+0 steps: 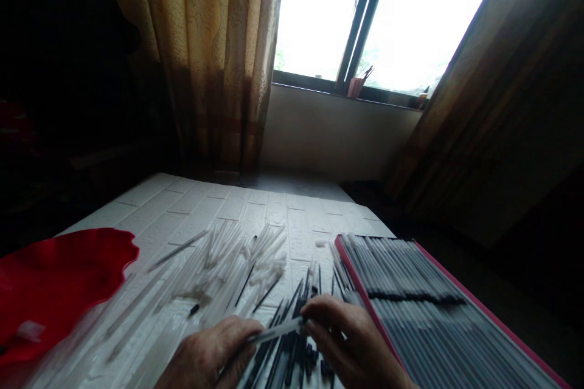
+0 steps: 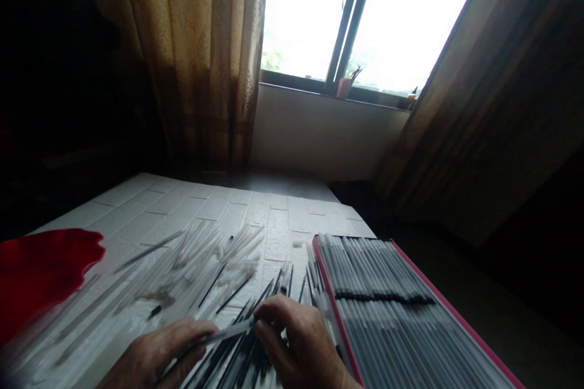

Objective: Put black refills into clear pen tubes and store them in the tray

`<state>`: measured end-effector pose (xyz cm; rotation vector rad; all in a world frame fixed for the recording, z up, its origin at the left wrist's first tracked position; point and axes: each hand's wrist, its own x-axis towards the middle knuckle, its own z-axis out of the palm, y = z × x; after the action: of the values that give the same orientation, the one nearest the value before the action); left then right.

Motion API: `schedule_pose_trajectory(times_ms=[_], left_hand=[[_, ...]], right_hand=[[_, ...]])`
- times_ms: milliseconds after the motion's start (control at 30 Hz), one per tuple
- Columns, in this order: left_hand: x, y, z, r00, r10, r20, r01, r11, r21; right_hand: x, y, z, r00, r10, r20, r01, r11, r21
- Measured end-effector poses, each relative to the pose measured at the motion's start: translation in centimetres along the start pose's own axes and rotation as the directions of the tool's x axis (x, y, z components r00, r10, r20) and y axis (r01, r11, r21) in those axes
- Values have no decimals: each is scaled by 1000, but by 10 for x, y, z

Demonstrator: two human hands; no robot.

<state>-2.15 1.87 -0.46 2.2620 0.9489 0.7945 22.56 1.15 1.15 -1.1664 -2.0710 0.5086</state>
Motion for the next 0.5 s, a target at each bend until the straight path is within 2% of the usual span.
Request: schedule_pose_trajectory(times_ms=[133,233,300,400,500], left_hand=[[0,0,0,998,39,-40,-39,999,13],[0,1,1,993,85,-82,-81,996,42],[0,-1,2,987,102,-121,-95,994,60],[1,-3,3,983,123,-136,-113,990,82],[1,-5,4,985,135,-109,-124,987,102]], right_hand=[[1,-7,-2,996,90,0,-90,996,25],[1,-9,3,989,149,2,-147,973,177],[1,-10,11,979,202,16,-195,916,350],[3,-11,20,957,290,26,-250,775,581],[8,-16,19,935,355,-16,-245,677,694]])
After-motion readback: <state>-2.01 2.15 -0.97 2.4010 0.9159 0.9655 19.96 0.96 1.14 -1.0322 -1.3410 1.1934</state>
